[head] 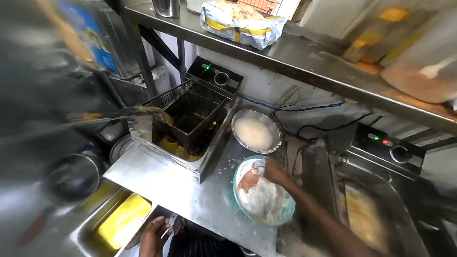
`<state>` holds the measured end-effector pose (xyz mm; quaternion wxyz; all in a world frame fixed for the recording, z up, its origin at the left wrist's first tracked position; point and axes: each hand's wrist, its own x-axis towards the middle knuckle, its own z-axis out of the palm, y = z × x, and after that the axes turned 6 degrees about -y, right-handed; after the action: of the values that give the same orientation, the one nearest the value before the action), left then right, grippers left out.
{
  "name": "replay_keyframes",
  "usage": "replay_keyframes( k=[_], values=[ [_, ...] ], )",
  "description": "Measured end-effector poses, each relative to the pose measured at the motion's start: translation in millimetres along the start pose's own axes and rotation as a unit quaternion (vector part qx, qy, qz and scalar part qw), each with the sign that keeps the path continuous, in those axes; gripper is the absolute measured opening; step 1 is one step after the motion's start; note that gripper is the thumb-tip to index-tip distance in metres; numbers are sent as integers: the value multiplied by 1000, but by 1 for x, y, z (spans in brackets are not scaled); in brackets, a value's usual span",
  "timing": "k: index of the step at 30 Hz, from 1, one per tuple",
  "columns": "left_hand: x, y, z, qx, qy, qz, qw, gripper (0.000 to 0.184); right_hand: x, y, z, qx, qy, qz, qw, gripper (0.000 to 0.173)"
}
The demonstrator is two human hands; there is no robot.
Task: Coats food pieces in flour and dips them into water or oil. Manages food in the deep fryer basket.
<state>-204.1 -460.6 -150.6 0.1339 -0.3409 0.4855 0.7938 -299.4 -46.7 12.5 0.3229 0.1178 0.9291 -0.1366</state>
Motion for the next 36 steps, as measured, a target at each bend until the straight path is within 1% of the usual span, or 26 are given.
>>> replay_keyframes(
  k=[2,4,6,9,12,14,17,19,21,22,23,24,26,28,30,33,36],
  values=[
    [-1,-3,-3,1,5,-7,1000,12,-4,4,0,-33,-1,22,999,36],
    [-2,-6,-5,-3,13,-13,1000,11,-6,7,4,-72,-41,27,996,38],
    [-3,-9,-5,-4,16,-20,1000,11,-3,12,14,-92,-79,9,993,46],
    [-6,-13,-4,-3,24,-30,999,11,14,27,36,-63,-71,-24,995,64],
    [-6,-16,-1,-1,22,-35,999,10,25,42,46,21,-41,-24,999,59],
    [-6,-15,0,1,21,-35,999,10,20,45,37,50,-31,11,998,58],
    [-4,-11,-6,-13,24,-26,999,11,0,41,12,66,10,58,996,55],
    [-5,-9,-12,-22,37,-25,999,10,-15,32,1,99,27,46,994,53],
    [-5,-9,-15,-26,42,-28,998,11,-21,25,0,130,1,10,992,52],
    [-5,-9,-14,-27,42,-31,998,12,-19,21,3,135,-9,-7,991,51],
    [-5,-9,-13,-26,40,-33,998,13,-12,16,7,124,-3,-15,992,47],
    [-5,-9,-12,-22,35,-33,999,13,-7,9,9,104,11,-4,995,42],
    [-5,-8,-9,-16,30,-33,999,14,6,-2,16,60,21,37,997,38],
    [-6,-8,-8,-15,34,-38,999,14,15,-9,33,56,-6,43,997,44],
    [-6,-7,-6,-18,36,-48,998,13,18,-8,48,85,8,39,996,49],
    [-11,-6,-7,-26,43,-64,997,17,-4,-12,31,118,31,33,992,55],
    [-13,-9,-14,-25,54,-72,996,19,-22,-10,7,118,56,8,991,51]
  ],
)
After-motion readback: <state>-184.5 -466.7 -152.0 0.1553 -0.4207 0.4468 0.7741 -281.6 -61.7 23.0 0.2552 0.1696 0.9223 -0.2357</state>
